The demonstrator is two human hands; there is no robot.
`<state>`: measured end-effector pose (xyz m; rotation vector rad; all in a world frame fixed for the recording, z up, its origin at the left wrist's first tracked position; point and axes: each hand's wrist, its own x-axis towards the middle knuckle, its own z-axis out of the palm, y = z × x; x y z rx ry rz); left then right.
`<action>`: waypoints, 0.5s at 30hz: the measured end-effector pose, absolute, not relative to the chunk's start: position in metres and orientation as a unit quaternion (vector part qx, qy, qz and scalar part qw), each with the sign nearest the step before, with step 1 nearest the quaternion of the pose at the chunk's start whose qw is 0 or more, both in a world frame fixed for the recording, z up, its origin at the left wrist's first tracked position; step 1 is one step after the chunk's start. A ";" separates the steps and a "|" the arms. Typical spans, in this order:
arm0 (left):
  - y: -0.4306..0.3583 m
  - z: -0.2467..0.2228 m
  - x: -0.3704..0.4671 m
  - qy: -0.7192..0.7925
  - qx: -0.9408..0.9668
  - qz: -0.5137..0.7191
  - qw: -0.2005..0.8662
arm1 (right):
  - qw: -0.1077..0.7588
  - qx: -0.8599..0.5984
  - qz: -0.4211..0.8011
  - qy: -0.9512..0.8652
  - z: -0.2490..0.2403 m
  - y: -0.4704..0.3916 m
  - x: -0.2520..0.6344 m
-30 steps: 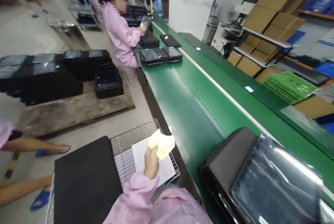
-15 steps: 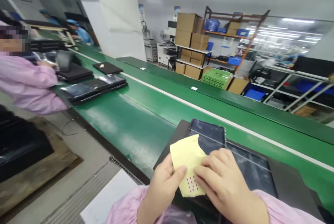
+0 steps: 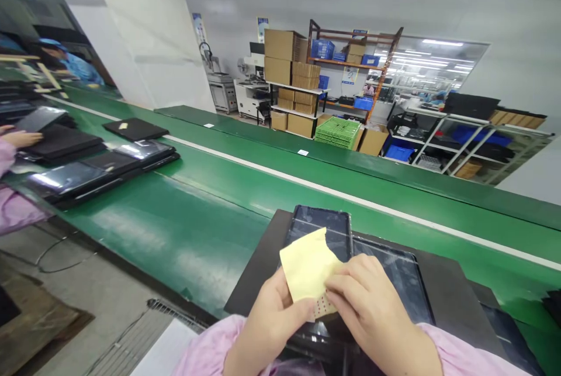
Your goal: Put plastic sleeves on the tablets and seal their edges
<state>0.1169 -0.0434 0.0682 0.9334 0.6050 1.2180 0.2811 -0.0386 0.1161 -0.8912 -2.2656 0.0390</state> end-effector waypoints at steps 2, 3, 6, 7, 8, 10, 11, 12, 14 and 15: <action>-0.042 0.068 0.117 0.318 0.440 0.535 0.648 | 0.341 -0.343 0.006 -0.875 0.115 -0.038 0.281; -0.041 0.067 0.116 0.336 0.454 0.528 0.634 | 0.340 -0.342 0.004 -0.876 0.114 -0.037 0.281; -0.037 0.064 0.113 0.352 0.490 0.513 0.611 | 0.337 -0.336 -0.006 -0.880 0.112 -0.035 0.281; -0.036 0.063 0.112 0.350 0.495 0.514 0.607 | 0.335 -0.334 -0.008 -0.881 0.112 -0.034 0.280; -0.035 0.062 0.112 0.345 0.499 0.516 0.605 | 0.333 -0.334 -0.009 -0.882 0.111 -0.034 0.280; -0.035 0.061 0.112 0.336 0.501 0.517 0.607 | 0.331 -0.331 -0.014 -0.884 0.110 -0.033 0.277; -0.036 0.062 0.113 0.334 0.503 0.514 0.609 | 0.331 -0.329 -0.018 -0.884 0.110 -0.033 0.276; -0.037 0.063 0.113 0.334 0.504 0.510 0.611 | 0.334 -0.326 -0.023 -0.884 0.110 -0.033 0.274; -0.038 0.066 0.111 0.337 0.505 0.504 0.614 | 0.343 -0.315 -0.026 -0.885 0.113 -0.034 0.271; -0.037 0.066 0.106 0.345 0.501 0.512 0.607 | 0.349 -0.307 -0.021 -0.885 0.115 -0.035 0.270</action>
